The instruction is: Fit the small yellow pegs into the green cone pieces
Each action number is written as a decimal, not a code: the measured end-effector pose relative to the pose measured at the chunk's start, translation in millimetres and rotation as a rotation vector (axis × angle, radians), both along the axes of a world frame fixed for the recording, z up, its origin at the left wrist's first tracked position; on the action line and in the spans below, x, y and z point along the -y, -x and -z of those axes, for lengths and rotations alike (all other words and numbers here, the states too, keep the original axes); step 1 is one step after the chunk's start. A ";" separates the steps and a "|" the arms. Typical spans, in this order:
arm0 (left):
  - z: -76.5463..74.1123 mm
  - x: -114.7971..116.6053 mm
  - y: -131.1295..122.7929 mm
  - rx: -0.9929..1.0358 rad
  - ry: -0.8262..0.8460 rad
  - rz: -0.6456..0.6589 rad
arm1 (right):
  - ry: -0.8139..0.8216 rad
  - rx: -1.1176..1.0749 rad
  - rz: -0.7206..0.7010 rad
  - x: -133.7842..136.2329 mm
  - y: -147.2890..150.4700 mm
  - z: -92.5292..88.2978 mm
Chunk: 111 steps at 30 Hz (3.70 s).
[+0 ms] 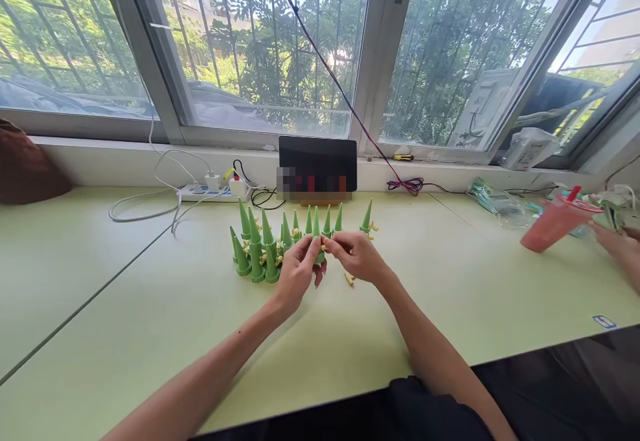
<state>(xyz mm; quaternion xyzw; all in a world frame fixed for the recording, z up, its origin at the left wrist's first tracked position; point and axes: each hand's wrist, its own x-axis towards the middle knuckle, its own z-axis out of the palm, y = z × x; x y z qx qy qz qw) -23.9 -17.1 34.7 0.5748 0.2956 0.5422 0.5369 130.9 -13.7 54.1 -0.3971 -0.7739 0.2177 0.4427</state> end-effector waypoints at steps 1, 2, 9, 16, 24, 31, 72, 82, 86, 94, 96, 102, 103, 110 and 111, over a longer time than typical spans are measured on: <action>0.1 -0.3 -0.3 -0.001 0.008 0.010 | 0.000 -0.023 -0.007 0.2 1.0 0.4; 0.2 -0.5 -0.6 -0.004 0.020 0.021 | -0.002 -0.046 -0.025 0.5 2.0 0.8; 2.2 0.0 -1.9 -0.017 0.084 0.086 | 0.015 -0.110 -0.117 0.8 5.7 1.8; 2.3 1.6 -3.7 -0.009 0.138 0.087 | 0.068 -0.041 -0.074 1.0 5.1 3.5; 2.8 1.8 -3.7 -0.021 0.136 0.088 | 0.073 -0.009 -0.059 0.0 5.8 6.8; -1.4 -1.4 -0.1 -0.120 -0.072 -0.025 | -0.020 -0.049 -0.011 3.0 4.6 1.0; -31.8 -12.9 31.0 -0.522 -0.628 -1.044 | -0.181 -0.123 0.295 -5.4 -2.7 3.6; -28.7 -16.2 32.0 -0.579 -0.613 -1.051 | -0.195 -0.110 0.297 -5.2 -3.3 2.0; -29.2 -14.8 31.3 -0.579 -0.642 -1.063 | -0.212 -0.126 0.288 -6.0 -2.9 3.3; -26.9 -16.2 31.9 -0.624 -0.578 -1.024 | -0.227 -0.122 0.284 -6.5 -2.6 3.3; -27.3 -16.1 31.5 -0.616 -0.565 -1.029 | -0.223 -0.115 0.286 -6.3 -2.8 3.7; -27.6 -15.2 29.4 -0.589 -0.576 -1.062 | -0.218 -0.094 0.295 -5.9 -2.7 4.2; -27.5 -15.1 29.4 -0.586 -0.577 -1.066 | -0.216 -0.090 0.296 -5.7 -2.6 4.0; -28.3 -15.8 30.4 -0.558 -0.569 -1.101 | -0.217 -0.100 0.284 -5.6 -2.7 3.3; -28.2 -16.2 30.4 -0.561 -0.568 -1.102 | -0.219 -0.104 0.282 -5.7 -2.8 3.5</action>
